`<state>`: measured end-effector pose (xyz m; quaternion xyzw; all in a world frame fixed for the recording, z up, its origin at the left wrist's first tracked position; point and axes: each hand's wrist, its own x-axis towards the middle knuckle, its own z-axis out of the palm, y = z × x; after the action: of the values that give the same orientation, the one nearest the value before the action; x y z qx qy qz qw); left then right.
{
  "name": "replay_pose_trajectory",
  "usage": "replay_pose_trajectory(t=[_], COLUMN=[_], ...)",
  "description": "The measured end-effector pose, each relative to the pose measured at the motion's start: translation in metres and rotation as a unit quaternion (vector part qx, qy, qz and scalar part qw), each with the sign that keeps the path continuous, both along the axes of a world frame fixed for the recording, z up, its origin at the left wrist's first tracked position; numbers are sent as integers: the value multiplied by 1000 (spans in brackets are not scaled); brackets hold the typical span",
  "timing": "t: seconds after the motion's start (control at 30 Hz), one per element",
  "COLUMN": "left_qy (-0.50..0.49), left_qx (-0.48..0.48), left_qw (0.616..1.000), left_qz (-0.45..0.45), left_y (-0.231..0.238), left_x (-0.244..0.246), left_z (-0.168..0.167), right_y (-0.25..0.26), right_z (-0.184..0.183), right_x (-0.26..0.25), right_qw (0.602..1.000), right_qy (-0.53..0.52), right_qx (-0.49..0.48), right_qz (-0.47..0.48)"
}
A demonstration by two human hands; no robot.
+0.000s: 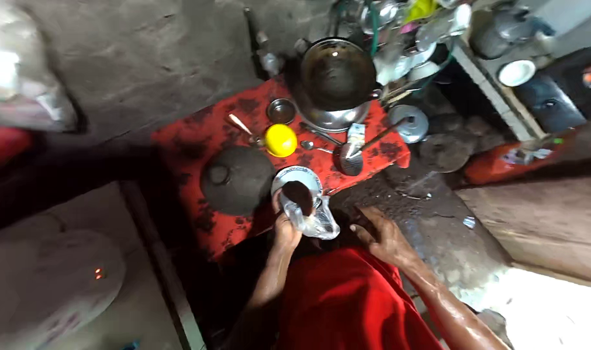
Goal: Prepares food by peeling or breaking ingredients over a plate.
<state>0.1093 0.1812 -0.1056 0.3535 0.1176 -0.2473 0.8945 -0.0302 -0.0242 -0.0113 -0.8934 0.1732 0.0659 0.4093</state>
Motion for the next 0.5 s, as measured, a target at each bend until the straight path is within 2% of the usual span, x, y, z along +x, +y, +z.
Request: replay_pose_trajectory(t=[0.03, 0.1, 0.2, 0.33, 0.5], left_qy=[7, 30, 70, 100, 148], left_qx=[-7, -18, -29, -94, -10], left_qw=[1000, 999, 996, 987, 988], left_qz=[-4, 2, 42, 78, 47], left_y=[-2, -7, -9, 1, 20], left_x=[3, 5, 3, -6, -27], left_z=[1, 3, 5, 5, -3], right_y=[11, 36, 66, 67, 86], right_z=[0, -5, -28, -45, -57], right_x=[11, 32, 48, 61, 70], right_qw=[999, 998, 998, 981, 941], right_qy=[-43, -58, -19, 38, 4], right_qx=[14, 14, 0, 65, 126], right_qz=[-4, 1, 58, 181, 314])
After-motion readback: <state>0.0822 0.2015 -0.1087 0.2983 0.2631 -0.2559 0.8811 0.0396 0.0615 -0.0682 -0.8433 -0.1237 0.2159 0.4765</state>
